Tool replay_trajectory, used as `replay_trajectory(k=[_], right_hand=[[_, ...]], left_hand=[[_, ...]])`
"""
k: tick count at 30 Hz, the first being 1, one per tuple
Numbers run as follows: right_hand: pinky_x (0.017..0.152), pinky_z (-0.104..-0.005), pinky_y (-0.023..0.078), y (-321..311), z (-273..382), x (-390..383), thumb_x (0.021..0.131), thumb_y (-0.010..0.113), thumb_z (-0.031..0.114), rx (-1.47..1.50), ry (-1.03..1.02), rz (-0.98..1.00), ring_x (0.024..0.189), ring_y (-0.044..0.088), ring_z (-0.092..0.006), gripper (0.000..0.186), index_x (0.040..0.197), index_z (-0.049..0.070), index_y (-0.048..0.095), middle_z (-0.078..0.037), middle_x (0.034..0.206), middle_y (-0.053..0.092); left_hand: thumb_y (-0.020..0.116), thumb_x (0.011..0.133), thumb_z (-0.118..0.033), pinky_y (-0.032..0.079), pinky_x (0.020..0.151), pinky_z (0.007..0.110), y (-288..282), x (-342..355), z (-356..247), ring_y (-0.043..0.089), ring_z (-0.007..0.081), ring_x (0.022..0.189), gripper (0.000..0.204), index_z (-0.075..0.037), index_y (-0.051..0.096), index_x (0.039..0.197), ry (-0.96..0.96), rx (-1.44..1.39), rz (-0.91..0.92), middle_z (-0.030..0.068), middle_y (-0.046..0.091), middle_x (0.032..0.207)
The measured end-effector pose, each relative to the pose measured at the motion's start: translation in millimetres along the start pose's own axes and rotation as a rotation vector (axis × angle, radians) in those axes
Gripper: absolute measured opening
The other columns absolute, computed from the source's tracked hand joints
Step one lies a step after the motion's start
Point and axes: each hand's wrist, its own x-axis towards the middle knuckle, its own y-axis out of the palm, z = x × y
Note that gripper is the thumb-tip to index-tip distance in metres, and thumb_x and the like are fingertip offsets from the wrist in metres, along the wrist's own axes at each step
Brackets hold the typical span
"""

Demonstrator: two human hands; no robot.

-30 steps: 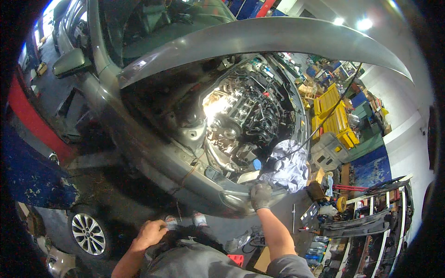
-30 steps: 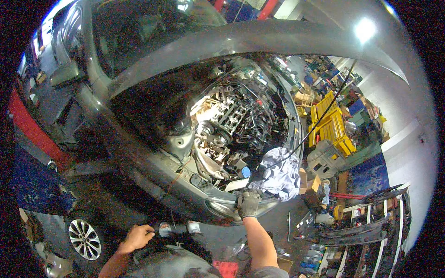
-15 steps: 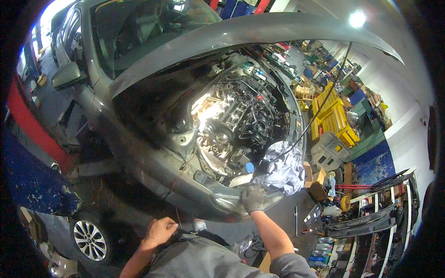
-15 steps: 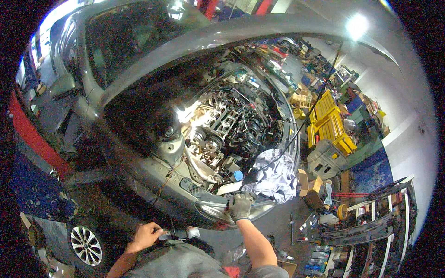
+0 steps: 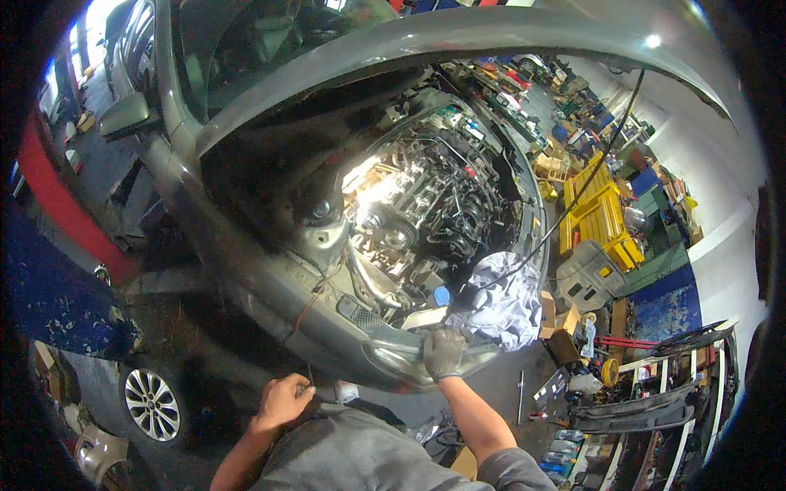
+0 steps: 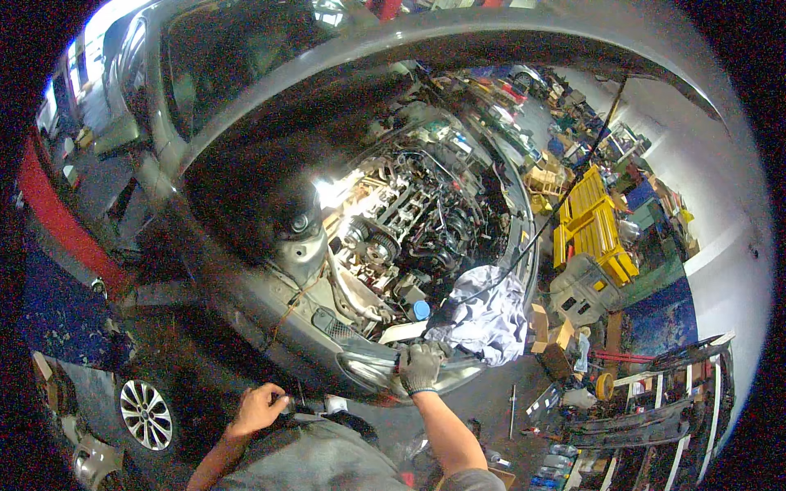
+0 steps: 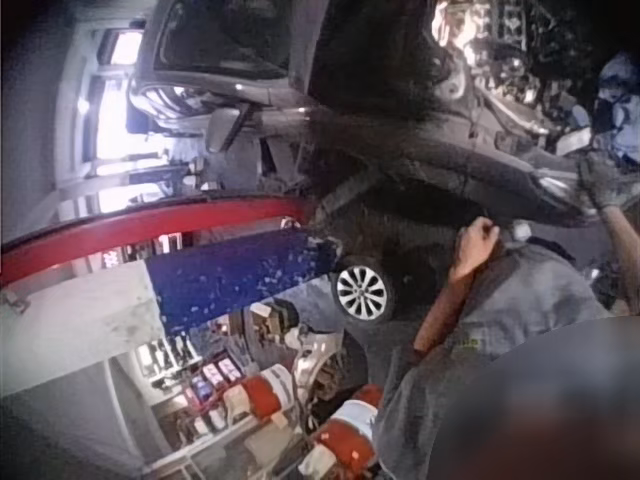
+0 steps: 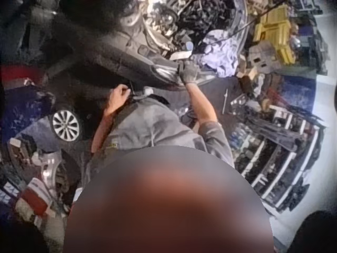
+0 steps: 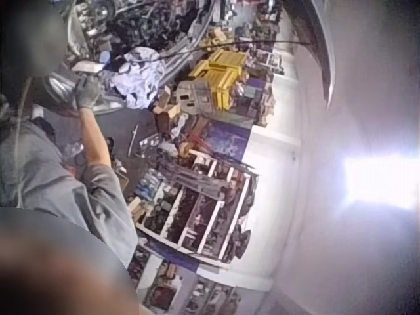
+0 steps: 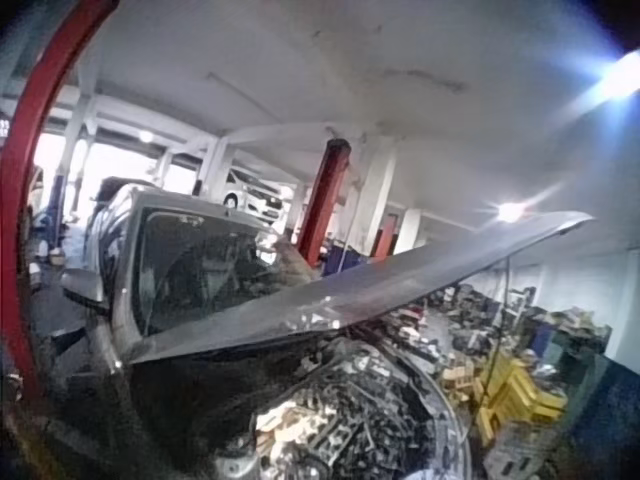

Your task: The person uses a power tool to tighten bolts on a car engine component under the hood. They then wipe the front bumper with a cloth and briefly inspect the engine bay.

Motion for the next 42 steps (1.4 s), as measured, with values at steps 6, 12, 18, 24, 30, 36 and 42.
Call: replay_trajectory(k=[6, 12, 18, 24, 30, 36, 42], right_hand=[[0.094, -0.0590, 0.045, 6, -4, 1, 0.095, 0.070, 0.026, -0.002, -0.071, -0.089, 0.103, 0.063, -0.0437, 0.021, 0.090, 0.006, 0.072, -0.019, 0.095, 0.070], [0.095, -0.0589, 0.045, 1, 0, 1, 0.095, 0.068, 0.025, 0.031, -0.018, -0.043, 0.104, 0.064, -0.0443, 0.022, 0.090, 0.004, 0.072, -0.021, 0.096, 0.072], [0.099, -0.0586, 0.044, -1, 4, -1, 0.096, 0.068, 0.027, 0.047, 0.042, -0.017, 0.105, 0.064, -0.0450, 0.024, 0.092, 0.004, 0.073, -0.022, 0.100, 0.073], [0.099, -0.0573, 0.046, 6, 1, -1, 0.096, 0.068, 0.027, 0.007, 0.003, -0.068, 0.105, 0.066, -0.0447, 0.023, 0.094, 0.005, 0.074, -0.022, 0.102, 0.073], [0.098, -0.0574, 0.046, 10, -3, -2, 0.096, 0.069, 0.026, 0.041, 0.025, -0.052, 0.104, 0.066, -0.0451, 0.023, 0.093, 0.004, 0.074, -0.023, 0.102, 0.073], [0.097, -0.0593, 0.045, 8, 1, -2, 0.095, 0.069, 0.025, 0.009, 0.030, -0.079, 0.106, 0.065, -0.0441, 0.023, 0.086, 0.004, 0.072, -0.022, 0.101, 0.072], [0.096, -0.0585, 0.045, 11, -2, -2, 0.097, 0.069, 0.025, 0.011, -0.012, -0.110, 0.101, 0.065, -0.0454, 0.023, 0.087, 0.004, 0.070, -0.022, 0.099, 0.071]], left_hand=[[0.081, 0.096, -0.031, 0.059, 0.076, 0.050, 7, 1, 5, 0.077, 0.0393, 0.082, 0.028, -0.008, 0.078, 0.110, 0.025, -0.067, -0.010, 0.0166, 0.078, 0.087], [0.080, 0.096, -0.030, 0.059, 0.078, 0.050, 12, 8, 11, 0.076, 0.0395, 0.086, 0.028, -0.007, 0.078, 0.112, 0.088, -0.044, -0.036, 0.0186, 0.078, 0.091], [0.080, 0.096, -0.030, 0.059, 0.081, 0.050, 2, 12, 5, 0.076, 0.0385, 0.091, 0.029, -0.007, 0.078, 0.113, 0.052, -0.011, 0.005, 0.0175, 0.079, 0.094], [0.080, 0.096, -0.030, 0.059, 0.080, 0.049, -6, 9, 8, 0.076, 0.0382, 0.088, 0.028, -0.008, 0.079, 0.113, 0.043, -0.038, -0.030, 0.0156, 0.079, 0.091], [0.081, 0.095, -0.030, 0.059, 0.079, 0.049, -4, 7, 22, 0.077, 0.0384, 0.086, 0.027, -0.010, 0.079, 0.112, 0.034, -0.001, 0.003, 0.0164, 0.079, 0.090], [0.081, 0.095, -0.029, 0.060, 0.078, 0.050, -8, 9, 32, 0.078, 0.0388, 0.086, 0.027, -0.009, 0.079, 0.113, 0.070, -0.005, 0.032, 0.0171, 0.080, 0.092], [0.081, 0.095, -0.029, 0.058, 0.082, 0.051, -19, 13, 26, 0.076, 0.0387, 0.090, 0.029, -0.009, 0.079, 0.115, 0.066, 0.013, 0.020, 0.0157, 0.079, 0.093]])
